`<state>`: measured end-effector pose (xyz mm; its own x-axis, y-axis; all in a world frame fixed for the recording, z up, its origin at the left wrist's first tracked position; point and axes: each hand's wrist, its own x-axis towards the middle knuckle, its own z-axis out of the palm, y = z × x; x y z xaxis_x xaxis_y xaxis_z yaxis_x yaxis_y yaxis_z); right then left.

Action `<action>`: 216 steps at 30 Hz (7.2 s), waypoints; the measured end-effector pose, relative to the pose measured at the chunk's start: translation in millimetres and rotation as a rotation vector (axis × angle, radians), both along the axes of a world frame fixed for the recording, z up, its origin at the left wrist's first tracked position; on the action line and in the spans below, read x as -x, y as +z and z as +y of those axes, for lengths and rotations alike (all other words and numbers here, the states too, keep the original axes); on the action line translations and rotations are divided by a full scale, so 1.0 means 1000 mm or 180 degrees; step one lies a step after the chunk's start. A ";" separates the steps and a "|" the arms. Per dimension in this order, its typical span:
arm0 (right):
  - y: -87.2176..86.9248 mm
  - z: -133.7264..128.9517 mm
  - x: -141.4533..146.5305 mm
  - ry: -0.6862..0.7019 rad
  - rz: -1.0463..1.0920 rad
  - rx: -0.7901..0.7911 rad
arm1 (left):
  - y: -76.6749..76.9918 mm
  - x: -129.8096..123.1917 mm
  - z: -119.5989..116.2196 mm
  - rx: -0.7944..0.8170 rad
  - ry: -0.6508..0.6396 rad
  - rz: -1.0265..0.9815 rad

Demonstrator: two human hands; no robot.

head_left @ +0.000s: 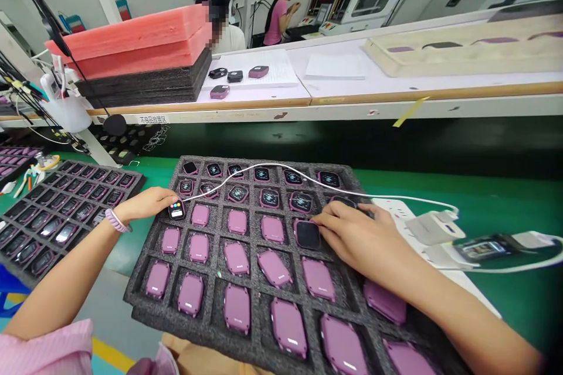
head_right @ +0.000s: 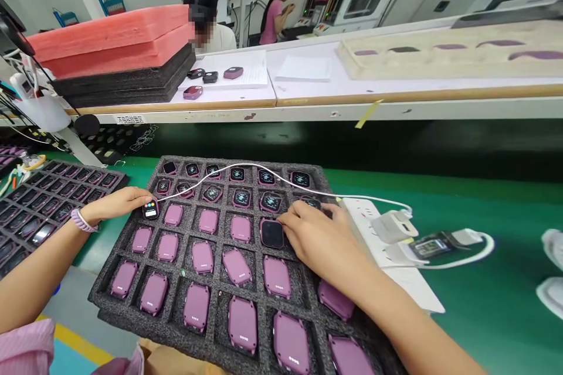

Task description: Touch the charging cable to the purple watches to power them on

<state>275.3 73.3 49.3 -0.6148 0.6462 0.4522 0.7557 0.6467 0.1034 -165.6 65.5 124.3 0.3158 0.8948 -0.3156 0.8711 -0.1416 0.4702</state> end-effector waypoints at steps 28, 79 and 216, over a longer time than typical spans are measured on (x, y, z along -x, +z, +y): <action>0.008 -0.019 0.007 -0.0366 0.0330 0.0526 | 0.009 -0.058 -0.006 -0.0804 -0.0013 0.0083; 0.018 -0.005 0.054 0.0015 0.0407 0.1313 | -0.035 -0.061 -0.011 -0.0836 0.0113 -0.0139; 0.024 -0.086 0.008 -0.0278 -0.0120 0.0155 | 0.038 -0.058 -0.024 -0.2344 0.1287 -0.3404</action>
